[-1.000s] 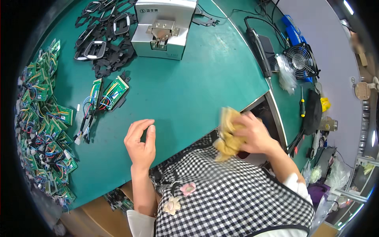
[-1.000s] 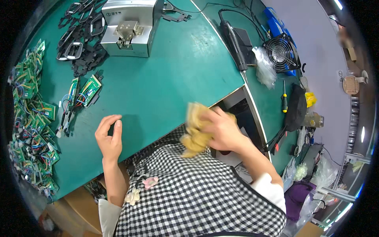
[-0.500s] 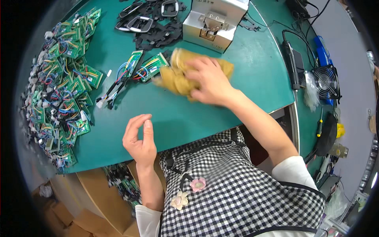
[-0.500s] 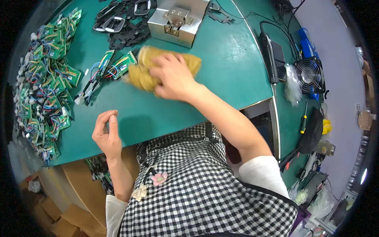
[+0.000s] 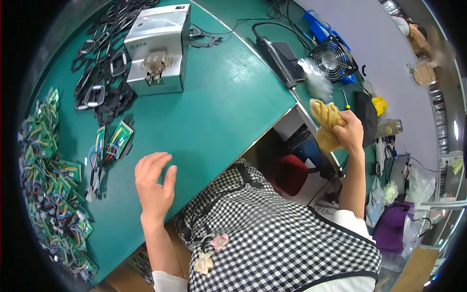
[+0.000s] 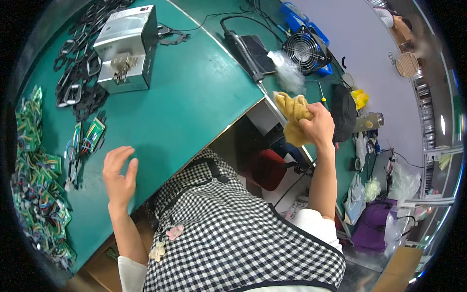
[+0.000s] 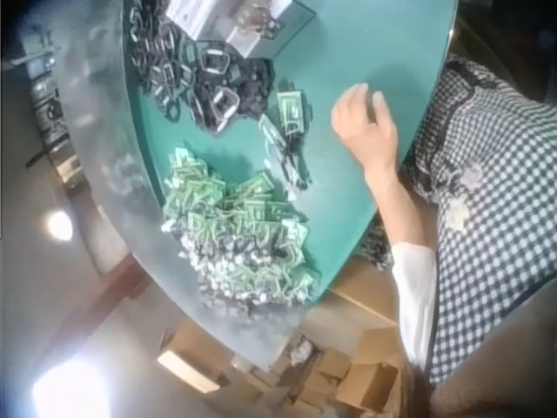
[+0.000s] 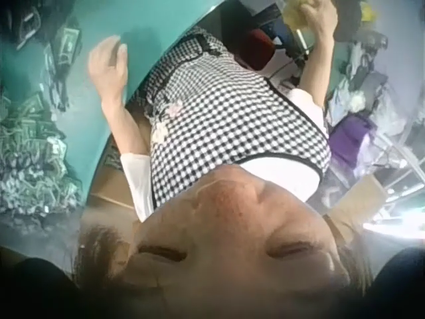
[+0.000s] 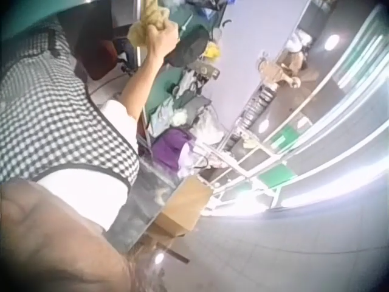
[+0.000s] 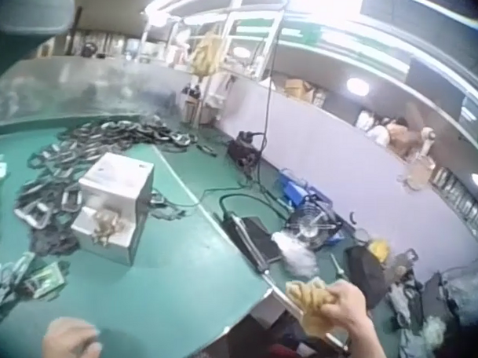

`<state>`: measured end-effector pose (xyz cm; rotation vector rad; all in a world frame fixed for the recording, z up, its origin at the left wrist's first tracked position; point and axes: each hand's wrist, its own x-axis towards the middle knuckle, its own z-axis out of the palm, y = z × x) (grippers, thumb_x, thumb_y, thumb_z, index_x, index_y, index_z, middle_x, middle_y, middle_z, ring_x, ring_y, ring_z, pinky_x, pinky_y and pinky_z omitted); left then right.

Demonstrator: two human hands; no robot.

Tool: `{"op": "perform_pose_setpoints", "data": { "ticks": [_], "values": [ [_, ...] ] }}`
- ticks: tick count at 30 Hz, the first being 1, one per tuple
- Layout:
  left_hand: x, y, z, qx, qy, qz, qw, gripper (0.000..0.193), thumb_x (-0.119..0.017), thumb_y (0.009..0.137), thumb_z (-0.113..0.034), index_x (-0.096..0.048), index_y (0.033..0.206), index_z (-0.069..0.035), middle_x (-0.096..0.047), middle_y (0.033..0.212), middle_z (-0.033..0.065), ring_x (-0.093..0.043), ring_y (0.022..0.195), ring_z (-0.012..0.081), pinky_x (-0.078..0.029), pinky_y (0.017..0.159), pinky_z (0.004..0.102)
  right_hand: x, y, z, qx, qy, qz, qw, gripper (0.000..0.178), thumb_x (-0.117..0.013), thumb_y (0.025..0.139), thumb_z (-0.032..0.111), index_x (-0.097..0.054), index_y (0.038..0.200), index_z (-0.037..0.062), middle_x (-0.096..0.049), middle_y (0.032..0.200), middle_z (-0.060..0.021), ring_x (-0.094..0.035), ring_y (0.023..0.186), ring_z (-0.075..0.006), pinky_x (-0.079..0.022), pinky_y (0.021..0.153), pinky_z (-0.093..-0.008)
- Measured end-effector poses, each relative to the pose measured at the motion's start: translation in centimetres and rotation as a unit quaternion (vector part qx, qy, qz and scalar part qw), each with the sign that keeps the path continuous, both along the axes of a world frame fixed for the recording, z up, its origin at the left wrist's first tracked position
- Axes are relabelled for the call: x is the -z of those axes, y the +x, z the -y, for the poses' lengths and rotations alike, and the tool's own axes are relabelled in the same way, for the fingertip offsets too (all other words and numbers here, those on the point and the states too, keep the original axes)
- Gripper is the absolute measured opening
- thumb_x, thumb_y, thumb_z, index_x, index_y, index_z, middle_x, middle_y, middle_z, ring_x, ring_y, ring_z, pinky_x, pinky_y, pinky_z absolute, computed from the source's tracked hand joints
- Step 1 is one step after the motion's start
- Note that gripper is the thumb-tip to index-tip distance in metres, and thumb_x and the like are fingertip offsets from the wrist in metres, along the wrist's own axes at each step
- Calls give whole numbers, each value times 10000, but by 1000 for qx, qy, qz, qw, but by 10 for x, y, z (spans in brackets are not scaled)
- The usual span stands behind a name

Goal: The person wipes the work surface with a cloth, picks up a plastic frame and a circuit board, and joins them together using a power screwdriver. After repeating this process for several units, the person places the assembled components into a cardboard box.

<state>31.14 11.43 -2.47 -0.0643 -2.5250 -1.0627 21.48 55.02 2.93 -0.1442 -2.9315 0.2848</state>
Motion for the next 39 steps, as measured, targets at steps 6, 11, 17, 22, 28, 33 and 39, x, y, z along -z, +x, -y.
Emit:
{"op": "perform_pose_setpoints", "data": {
  "ticks": [6, 11, 17, 22, 28, 33, 39],
  "values": [
    [0, -11, 16, -25, 14, 69, 997, 203, -627, 749, -31, -629, 950, -4, -623, 976, 134, -563, 966, 288, -420, 873, 364, 45, -51, -24, -52, 77, -25, 995, 376, -609, 655, 158, -614, 1002, 15, -602, 988, -174, -565, 943, -341, -447, 847, -396],
    [-10, -82, -2, -93, -19, -56, 994, 525, -668, 747, -117, -489, 1233, -28, -500, 1214, 162, -478, 1129, 290, -366, 960, 364, 49, -127, 81, -85, -97, -5, 992, 510, -616, 670, 156, -530, 1159, 41, -556, 1006, -177, -557, 917, -338, -451, 808, -412],
    [10, -182, 48, -160, 30, -7, 987, 859, -734, 691, -463, -382, 1307, 21, -456, 1271, 195, -434, 1182, 311, -329, 1003, 375, 73, -172, 103, -54, 12, 9, 998, 587, -638, 642, 130, -470, 1199, 58, -525, 998, -205, -542, 923, -374, -461, 787, -454],
    [2, -189, 35, -44, 247, -4, 968, 800, -791, 651, -294, -414, 1289, 7, -573, 1147, 123, -536, 1042, 209, -393, 930, 318, 65, -168, 87, -64, -135, 0, 989, 664, -646, 585, 104, -475, 1223, 45, -554, 945, -175, -566, 836, -320, -468, 747, -392],
    [-3, -181, -8, -146, 245, 0, 958, 610, -739, 683, -72, -451, 1217, -15, -555, 1124, 82, -536, 1008, 189, -425, 888, 318, 25, -151, 126, -169, -525, -46, 833, 721, -622, 611, 68, -412, 1294, -31, -528, 964, -66, -521, 871, -164, -445, 757, -273],
    [-8, -186, -40, -228, 246, 2, 942, 891, -806, 605, -304, -350, 1301, 17, -466, 1250, 192, -477, 1142, 338, -410, 926, 385, 10, -103, 192, -257, -724, -65, 637, 808, -706, 623, 101, -323, 1318, -47, -510, 982, -65, -516, 807, -140, -474, 653, -278],
    [1, -150, 31, -171, -57, -37, 983, 454, -724, 669, -247, -623, 1083, -91, -538, 1159, 133, -486, 1079, 309, -403, 885, 398, 47, -42, 244, -264, -735, -62, 621, 743, -630, 579, -61, -358, 1268, -1, -454, 953, -56, -464, 823, -138, -482, 672, -334]
  ]
}}
